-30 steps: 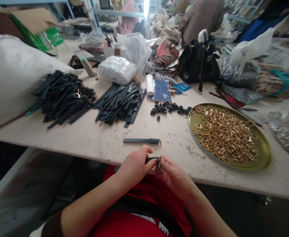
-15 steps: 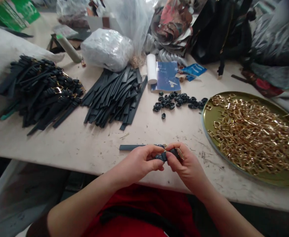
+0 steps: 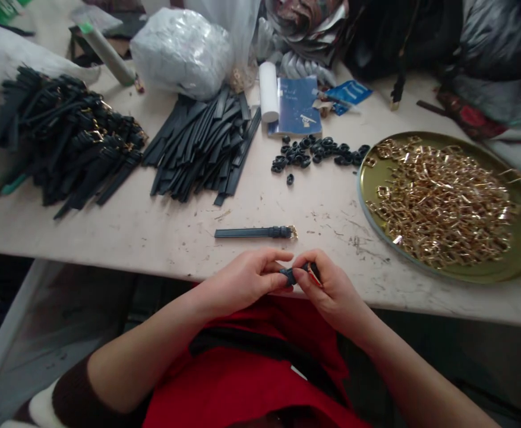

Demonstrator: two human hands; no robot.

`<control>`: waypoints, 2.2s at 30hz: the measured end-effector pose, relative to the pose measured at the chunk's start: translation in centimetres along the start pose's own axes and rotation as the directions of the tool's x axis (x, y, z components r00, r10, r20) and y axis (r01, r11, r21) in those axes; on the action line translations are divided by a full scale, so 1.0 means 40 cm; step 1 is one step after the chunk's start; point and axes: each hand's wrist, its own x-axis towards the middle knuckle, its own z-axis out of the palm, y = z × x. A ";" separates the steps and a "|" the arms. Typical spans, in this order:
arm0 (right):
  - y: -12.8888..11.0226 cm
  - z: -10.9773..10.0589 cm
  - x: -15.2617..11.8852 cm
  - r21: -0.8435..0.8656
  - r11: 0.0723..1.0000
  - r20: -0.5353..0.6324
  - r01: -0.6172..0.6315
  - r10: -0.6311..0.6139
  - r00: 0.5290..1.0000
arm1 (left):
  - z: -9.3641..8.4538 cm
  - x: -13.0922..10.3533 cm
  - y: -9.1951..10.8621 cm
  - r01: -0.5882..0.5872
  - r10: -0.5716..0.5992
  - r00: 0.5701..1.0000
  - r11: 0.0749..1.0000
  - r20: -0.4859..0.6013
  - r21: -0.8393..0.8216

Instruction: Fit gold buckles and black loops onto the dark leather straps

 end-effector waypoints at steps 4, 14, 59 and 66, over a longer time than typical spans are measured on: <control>-0.009 0.016 -0.048 0.052 0.999 -0.168 -0.004 0.012 0.986 | 0.027 -0.033 -0.013 -0.038 0.034 0.998 0.995 0.044 0.091; -0.017 0.059 -0.130 -0.082 0.996 -0.138 0.042 -0.053 0.989 | 0.083 -0.097 -0.051 -0.043 0.043 0.999 0.997 -0.010 0.062; 0.024 0.058 -0.102 0.047 0.996 0.007 -0.072 0.072 0.997 | 0.032 -0.076 -0.079 0.062 0.013 0.980 0.927 -0.197 0.369; 0.030 0.064 -0.138 -0.001 1.000 0.045 0.013 -0.013 0.999 | 0.071 -0.094 -0.091 0.032 0.071 0.974 0.894 -0.213 0.447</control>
